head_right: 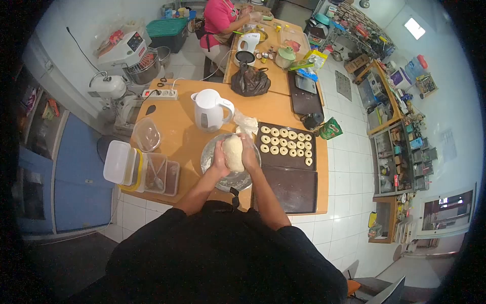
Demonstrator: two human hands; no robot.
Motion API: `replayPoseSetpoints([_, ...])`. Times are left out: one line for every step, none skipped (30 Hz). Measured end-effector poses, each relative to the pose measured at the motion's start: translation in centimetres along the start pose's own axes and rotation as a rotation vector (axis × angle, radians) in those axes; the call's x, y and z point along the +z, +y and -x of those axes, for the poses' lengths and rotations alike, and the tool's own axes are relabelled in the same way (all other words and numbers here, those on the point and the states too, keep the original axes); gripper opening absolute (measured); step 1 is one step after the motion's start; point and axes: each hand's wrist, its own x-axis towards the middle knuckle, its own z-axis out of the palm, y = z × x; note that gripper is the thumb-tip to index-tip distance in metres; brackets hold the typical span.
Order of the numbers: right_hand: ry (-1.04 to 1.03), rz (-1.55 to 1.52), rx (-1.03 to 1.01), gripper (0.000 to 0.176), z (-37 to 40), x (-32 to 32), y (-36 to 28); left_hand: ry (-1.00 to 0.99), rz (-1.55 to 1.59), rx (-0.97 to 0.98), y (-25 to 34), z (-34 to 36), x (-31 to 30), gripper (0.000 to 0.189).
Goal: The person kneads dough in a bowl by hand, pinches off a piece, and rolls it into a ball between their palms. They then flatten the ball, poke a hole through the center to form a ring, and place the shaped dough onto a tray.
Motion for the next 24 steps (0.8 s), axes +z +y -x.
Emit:
replayPoseSetpoints([-0.002, -0.002, -0.001, 0.040, 0.0, 0.2, -0.5, -0.023, 0.043, 0.012, -0.2, 0.2, -0.4, 0.061])
replayPoseSetpoints([0.077, 0.148, 0.035, 0.041, 0.1, 0.4, -1.0, -0.020, 0.042, 0.013, -0.5, 0.2, -0.6, 0.061])
replayPoseSetpoints([0.156, 0.298, 0.070, 0.041, 0.2, 0.6, -1.4, 0.074, -0.019, 0.063, -0.8, 0.0, -0.8, 0.063])
replayPoseSetpoints([0.155, 0.296, 0.068, 0.041, 0.4, 0.4, -2.7, 0.168, -0.080, 0.114, -1.3, -0.5, -1.2, 0.065])
replayPoseSetpoints([0.036, 0.322, 0.112, 0.041, 0.8, -0.1, -4.0, 0.167, -0.080, 0.115, -1.9, -1.9, -3.0, 0.065])
replayPoseSetpoints([-0.081, 0.348, 0.156, 0.042, 1.1, -0.4, -5.1, 0.271, -0.316, 0.183, -2.8, -4.5, -6.2, 0.065])
replayPoseSetpoints([-0.080, 0.347, 0.155, 0.042, 1.2, -0.3, -5.4, 0.375, -0.551, 0.250, -2.2, -4.7, -6.5, 0.065])
replayPoseSetpoints([-0.103, 0.325, 0.126, 0.044, 1.5, 0.1, -5.5, 0.375, -0.552, 0.249, -2.2, -4.5, -6.8, 0.065])
replayPoseSetpoints([-0.126, 0.303, 0.101, 0.046, 1.9, 0.5, -5.8, 0.421, -0.728, 0.321, -0.6, -1.9, -4.6, 0.064])
replayPoseSetpoints([-0.067, 0.357, 0.184, 0.047, 2.9, 1.2, -10.4, 0.462, -0.905, 0.392, 0.2, -0.4, -3.3, 0.064])
replayPoseSetpoints([-0.063, 0.355, 0.188, 0.047, 2.9, 1.4, -10.2, 0.460, -0.909, 0.387, -0.2, -1.0, -3.8, 0.064])
replayPoseSetpoints([-0.046, 0.450, 0.139, 0.047, 2.8, 1.6, -9.9, 0.462, -0.947, 0.505, -0.3, -1.5, -4.0, 0.063])
replayPoseSetpoints([-0.031, 0.546, 0.086, 0.046, 2.7, 1.7, -9.6, 0.464, -0.981, 0.626, -0.4, -1.9, -4.2, 0.061])
replayPoseSetpoints([-0.009, 0.566, 0.049, 0.044, 2.6, 1.6, -9.4, 0.464, -0.981, 0.626, -0.5, -2.0, -4.6, 0.061])
replayPoseSetpoints([-0.012, 0.568, 0.048, 0.044, 2.4, 1.4, -8.3, 0.402, -0.891, 0.490, 0.6, -0.4, -3.2, 0.060])
replayPoseSetpoints([-0.059, 0.485, 0.092, 0.043, 1.8, 1.2, -6.2, 0.341, -0.798, 0.358, 1.3, 0.6, -2.3, 0.059])
replayPoseSetpoints([-0.105, 0.403, 0.137, 0.043, 1.4, 1.1, -4.5, 0.343, -0.793, 0.361, 1.0, -0.1, -3.2, 0.059])
replayPoseSetpoints([-0.107, 0.405, 0.136, 0.043, 1.2, 1.2, -3.4, 0.226, -0.651, 0.411, 0.4, -1.5, -4.8, 0.055])
replayPoseSetpoints([-0.141, 0.125, 0.193, 0.042, 1.1, 1.3, -2.7, 0.108, -0.510, 0.458, 0.5, -1.7, -4.9, 0.051])
replayPoseSetpoints([-0.172, -0.157, 0.249, 0.041, 1.1, 1.4, -2.0, 0.109, -0.510, 0.458, 0.4, -1.6, -5.0, 0.051])
replayPoseSetpoints([-0.172, -0.158, 0.249, 0.041, 1.1, 1.5, -2.0, 0.128, -0.435, 0.409, 0.9, -0.5, -3.9, 0.048])
replayPoseSetpoints([-0.196, -0.365, 0.370, 0.040, 1.1, 1.6, -2.0, 0.147, -0.361, 0.361, 1.4, 0.2, -3.1, 0.044])
replayPoseSetpoints([-0.219, -0.573, 0.489, 0.039, 1.1, 1.7, -2.0, 0.147, -0.363, 0.361, 1.4, -0.3, -3.8, 0.044])
replayPoseSetpoints([-0.218, -0.575, 0.490, 0.039, 1.2, 1.8, -2.3, 0.032, -0.317, 0.285, 1.2, -1.3, -5.5, 0.045])
